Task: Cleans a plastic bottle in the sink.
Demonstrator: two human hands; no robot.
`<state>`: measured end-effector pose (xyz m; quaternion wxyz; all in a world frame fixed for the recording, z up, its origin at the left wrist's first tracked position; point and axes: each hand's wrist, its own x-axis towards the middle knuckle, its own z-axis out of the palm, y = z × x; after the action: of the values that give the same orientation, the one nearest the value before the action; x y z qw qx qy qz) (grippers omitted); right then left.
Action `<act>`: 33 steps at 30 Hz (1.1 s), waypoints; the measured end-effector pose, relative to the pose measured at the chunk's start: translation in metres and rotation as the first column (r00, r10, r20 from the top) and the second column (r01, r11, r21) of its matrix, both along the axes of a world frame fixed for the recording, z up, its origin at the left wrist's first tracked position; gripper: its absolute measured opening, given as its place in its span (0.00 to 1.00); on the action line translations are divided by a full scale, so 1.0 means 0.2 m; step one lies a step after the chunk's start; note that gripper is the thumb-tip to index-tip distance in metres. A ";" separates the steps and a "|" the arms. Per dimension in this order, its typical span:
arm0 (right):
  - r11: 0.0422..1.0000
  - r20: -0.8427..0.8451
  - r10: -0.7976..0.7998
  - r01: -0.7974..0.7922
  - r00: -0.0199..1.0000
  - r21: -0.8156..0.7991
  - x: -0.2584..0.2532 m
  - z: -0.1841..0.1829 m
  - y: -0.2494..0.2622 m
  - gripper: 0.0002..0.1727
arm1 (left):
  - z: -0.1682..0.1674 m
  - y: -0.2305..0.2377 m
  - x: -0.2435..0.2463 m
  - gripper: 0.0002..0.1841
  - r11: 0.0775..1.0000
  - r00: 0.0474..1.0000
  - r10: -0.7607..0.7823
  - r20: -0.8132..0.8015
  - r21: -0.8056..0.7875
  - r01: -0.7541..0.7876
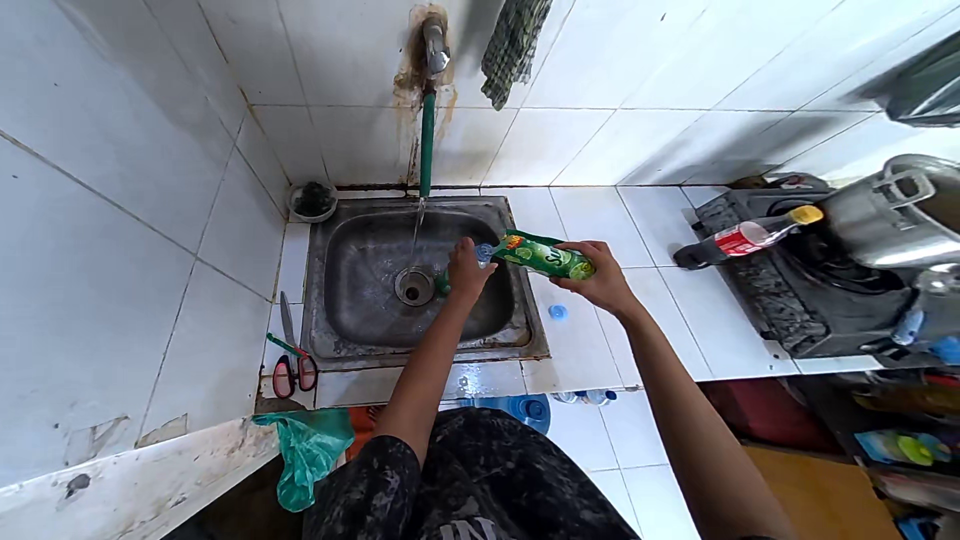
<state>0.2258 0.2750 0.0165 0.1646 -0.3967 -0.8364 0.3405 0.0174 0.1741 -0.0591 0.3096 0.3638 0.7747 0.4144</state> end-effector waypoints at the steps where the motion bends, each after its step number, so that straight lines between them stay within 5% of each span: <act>1: 1.000 0.005 0.005 -0.005 1.000 0.009 0.00 0.01 0.00 0.39 | 0.00 0.00 0.00 0.37 1.000 1.000 -0.004 -0.003 0.002 0.004; 22: 0.997 0.122 0.049 -0.056 0.991 0.056 -0.04 0.13 0.05 0.38 | 0.01 0.02 0.02 0.38 0.999 1.000 -0.015 -0.012 -0.040 0.014; 33: 0.987 0.317 0.105 -0.137 0.943 0.081 -0.13 0.28 0.10 0.37 | 0.00 0.03 0.03 0.39 0.998 0.999 -0.026 -0.034 -0.062 0.024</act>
<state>0.1995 0.2957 0.0717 0.0292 -0.3846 -0.8908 0.2401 0.0238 0.1811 -0.0594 0.3122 0.3710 0.7878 0.3798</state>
